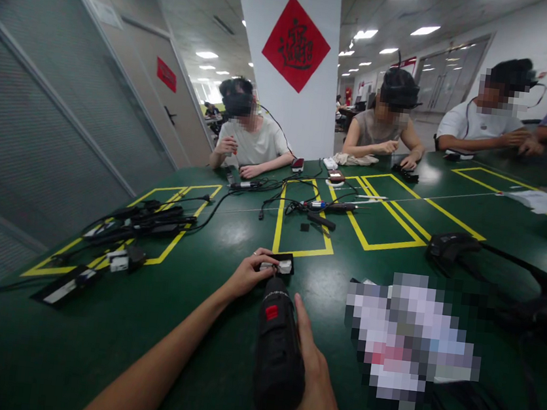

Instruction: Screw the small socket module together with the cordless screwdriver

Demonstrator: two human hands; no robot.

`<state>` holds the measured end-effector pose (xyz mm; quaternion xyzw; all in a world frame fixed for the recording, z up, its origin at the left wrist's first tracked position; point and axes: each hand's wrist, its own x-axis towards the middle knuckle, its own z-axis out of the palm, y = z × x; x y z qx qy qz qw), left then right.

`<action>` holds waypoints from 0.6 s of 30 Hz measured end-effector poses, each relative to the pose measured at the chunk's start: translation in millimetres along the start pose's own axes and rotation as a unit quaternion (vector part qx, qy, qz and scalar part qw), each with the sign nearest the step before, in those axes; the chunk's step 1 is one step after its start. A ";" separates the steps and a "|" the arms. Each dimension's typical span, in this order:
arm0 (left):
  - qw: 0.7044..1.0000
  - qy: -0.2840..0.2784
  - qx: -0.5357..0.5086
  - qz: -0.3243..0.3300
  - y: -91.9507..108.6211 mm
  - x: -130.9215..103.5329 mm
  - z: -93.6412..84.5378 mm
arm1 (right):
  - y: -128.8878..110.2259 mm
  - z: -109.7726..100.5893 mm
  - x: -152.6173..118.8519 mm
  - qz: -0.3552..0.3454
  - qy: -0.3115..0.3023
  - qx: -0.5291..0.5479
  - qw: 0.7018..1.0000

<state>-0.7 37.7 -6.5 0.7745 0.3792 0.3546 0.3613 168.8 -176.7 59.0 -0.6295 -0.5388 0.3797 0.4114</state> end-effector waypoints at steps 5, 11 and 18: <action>1.000 -0.001 0.001 0.001 -0.2 0.2 0.2 | -7.6 0.2 -1.3 0.036 -0.001 0.013 0.999; 1.000 0.000 0.003 0.001 0.8 -0.2 0.0 | -9.2 -1.7 -2.5 0.025 -0.004 0.026 0.999; 1.000 -0.005 0.011 0.010 -2.8 -0.2 0.1 | -9.1 -2.9 -1.9 0.022 -0.010 0.008 1.000</action>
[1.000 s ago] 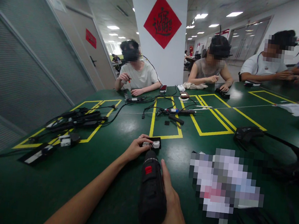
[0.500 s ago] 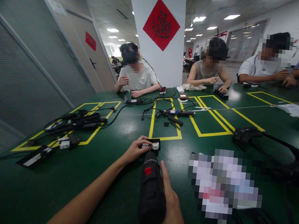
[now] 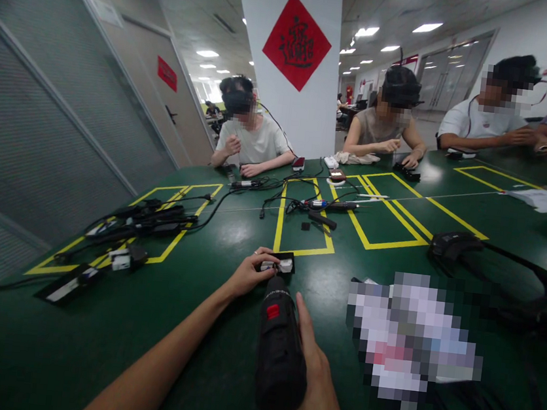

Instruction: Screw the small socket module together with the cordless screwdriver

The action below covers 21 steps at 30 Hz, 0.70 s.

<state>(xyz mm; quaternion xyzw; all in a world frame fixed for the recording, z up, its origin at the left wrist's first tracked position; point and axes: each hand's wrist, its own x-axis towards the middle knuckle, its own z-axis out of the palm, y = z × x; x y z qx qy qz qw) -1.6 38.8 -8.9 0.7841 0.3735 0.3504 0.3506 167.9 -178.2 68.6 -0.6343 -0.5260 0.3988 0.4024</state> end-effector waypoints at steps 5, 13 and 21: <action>1.000 -0.002 0.004 -0.002 0.8 -0.1 -0.1 | -3.2 -0.7 -1.4 -0.002 0.000 0.004 1.000; 1.000 -0.010 0.008 -0.004 5.1 -1.5 -1.3 | 1.7 1.4 -0.3 -0.004 -0.001 -0.001 1.000; 1.000 -0.003 0.016 0.003 4.6 -0.4 0.0 | -6.3 0.0 -1.3 0.006 0.006 -0.001 1.000</action>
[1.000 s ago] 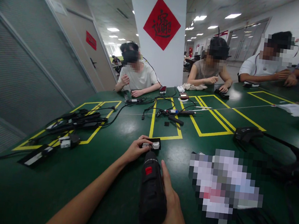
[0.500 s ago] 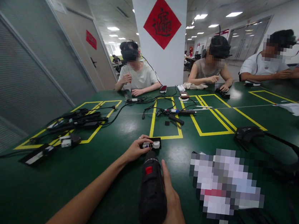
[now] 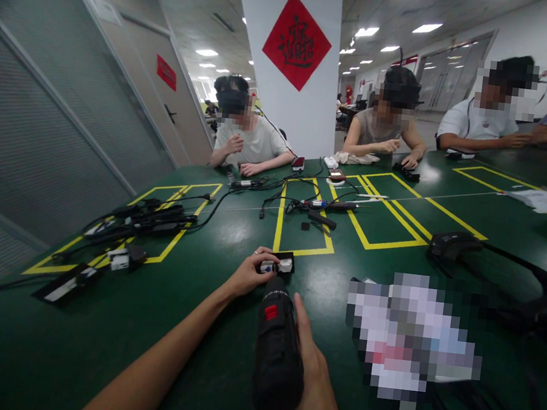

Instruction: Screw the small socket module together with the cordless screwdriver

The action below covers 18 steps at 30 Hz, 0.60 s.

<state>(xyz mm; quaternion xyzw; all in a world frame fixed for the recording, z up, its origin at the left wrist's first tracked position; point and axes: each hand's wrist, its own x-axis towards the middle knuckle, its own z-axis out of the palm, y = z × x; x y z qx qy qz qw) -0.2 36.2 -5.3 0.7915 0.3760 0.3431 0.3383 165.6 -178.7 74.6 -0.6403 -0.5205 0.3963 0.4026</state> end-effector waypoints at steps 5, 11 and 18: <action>1.000 0.013 0.009 0.010 1.2 0.6 1.8 | -2.6 1.1 0.0 -0.008 0.003 -0.013 1.000; 1.000 0.019 0.013 0.010 4.7 0.7 1.5 | 0.0 3.1 1.3 0.000 0.007 -0.008 1.000; 1.000 0.013 -0.001 0.007 2.8 0.0 1.9 | 19.1 9.0 3.8 -0.025 0.018 0.011 0.999</action>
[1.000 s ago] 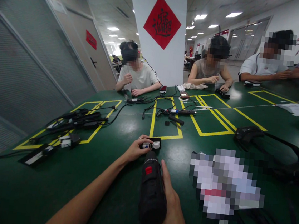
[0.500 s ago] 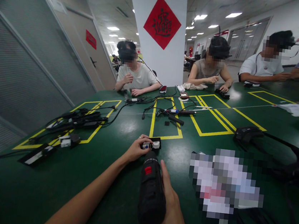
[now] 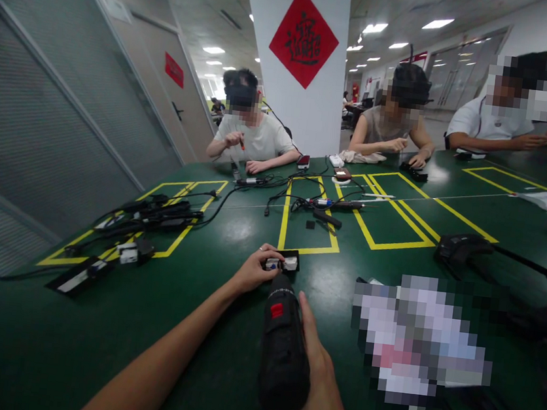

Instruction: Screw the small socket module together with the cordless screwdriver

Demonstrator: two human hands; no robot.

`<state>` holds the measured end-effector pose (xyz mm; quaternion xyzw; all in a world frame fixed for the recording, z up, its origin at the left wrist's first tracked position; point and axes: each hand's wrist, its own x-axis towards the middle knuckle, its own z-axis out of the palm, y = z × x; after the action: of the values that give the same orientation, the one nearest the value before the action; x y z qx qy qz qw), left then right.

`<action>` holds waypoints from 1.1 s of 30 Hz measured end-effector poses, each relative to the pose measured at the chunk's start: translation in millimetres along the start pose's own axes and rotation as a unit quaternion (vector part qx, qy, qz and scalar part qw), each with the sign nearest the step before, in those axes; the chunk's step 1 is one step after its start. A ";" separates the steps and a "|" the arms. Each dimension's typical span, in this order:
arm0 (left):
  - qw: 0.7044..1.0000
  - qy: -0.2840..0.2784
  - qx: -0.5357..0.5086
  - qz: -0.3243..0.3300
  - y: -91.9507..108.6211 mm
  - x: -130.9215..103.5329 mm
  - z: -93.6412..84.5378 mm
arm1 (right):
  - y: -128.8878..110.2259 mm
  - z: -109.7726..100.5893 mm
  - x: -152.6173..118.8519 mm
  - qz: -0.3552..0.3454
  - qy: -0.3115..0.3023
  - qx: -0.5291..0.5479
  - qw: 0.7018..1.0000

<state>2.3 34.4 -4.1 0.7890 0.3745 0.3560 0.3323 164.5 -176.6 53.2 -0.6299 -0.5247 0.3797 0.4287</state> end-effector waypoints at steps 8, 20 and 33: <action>1.000 0.001 -0.011 0.004 -3.1 -0.2 0.9 | -3.4 0.8 -2.6 0.012 0.001 0.032 0.999; 1.000 -0.007 -0.017 0.003 -8.3 -0.6 0.0 | -2.2 0.3 6.5 0.068 -0.047 0.107 0.991; 0.999 -0.008 -0.033 -0.010 -10.0 -0.6 1.1 | 11.4 0.3 12.9 0.105 -0.067 0.199 0.972</action>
<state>-0.6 38.6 -12.7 0.7768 0.3678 0.3587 0.3642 170.1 -164.8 42.1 -0.5567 -0.3971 0.5605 0.4671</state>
